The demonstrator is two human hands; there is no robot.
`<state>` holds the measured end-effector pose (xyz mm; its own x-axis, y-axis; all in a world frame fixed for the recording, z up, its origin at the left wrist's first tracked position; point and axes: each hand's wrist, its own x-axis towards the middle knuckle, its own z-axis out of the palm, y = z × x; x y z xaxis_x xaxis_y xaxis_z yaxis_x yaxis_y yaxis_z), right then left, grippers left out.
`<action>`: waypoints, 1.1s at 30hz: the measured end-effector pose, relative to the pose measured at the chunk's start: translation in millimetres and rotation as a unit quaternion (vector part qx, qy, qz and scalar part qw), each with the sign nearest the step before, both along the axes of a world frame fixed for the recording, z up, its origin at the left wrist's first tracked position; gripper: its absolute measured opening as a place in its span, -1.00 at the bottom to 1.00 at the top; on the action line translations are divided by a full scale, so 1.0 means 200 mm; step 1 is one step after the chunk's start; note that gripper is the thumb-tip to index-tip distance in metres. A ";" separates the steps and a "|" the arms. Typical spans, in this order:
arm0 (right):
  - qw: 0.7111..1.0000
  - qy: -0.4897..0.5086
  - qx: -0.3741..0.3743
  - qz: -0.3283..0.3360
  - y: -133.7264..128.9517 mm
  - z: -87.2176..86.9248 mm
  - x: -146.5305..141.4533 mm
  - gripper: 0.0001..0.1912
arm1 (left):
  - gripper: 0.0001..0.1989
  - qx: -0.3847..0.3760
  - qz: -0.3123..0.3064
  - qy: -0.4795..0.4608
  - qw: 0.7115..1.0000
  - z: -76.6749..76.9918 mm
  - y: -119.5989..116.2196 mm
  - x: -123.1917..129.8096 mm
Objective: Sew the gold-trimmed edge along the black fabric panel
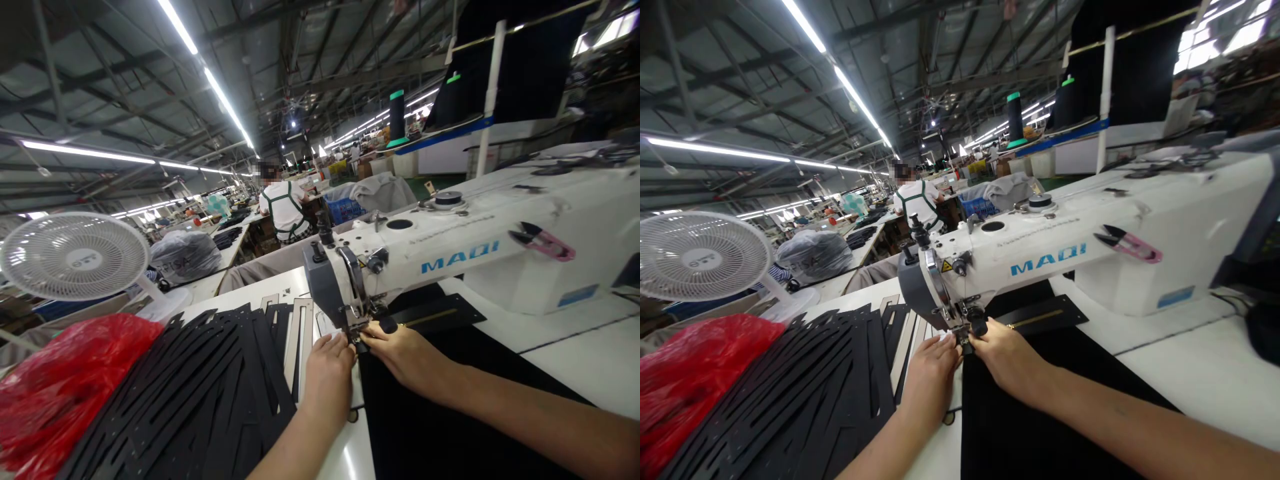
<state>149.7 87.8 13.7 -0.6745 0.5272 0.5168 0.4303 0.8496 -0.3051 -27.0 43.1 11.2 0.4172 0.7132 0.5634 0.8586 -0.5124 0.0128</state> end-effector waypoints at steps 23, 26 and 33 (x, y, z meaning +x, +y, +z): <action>0.996 0.069 0.054 -0.019 -0.42 0.07 0.34 -0.72 | -0.42 -0.179 -0.067 -0.169 0.967 0.13 -0.41 0.15; 0.991 0.117 0.062 -0.031 -0.54 0.16 0.39 -0.75 | -0.74 -0.233 -0.044 -0.263 0.935 0.21 -0.48 0.23; 0.995 0.097 0.036 -0.013 -0.60 0.20 0.41 -0.74 | -0.83 -0.294 0.008 -0.291 0.910 0.30 -0.54 0.29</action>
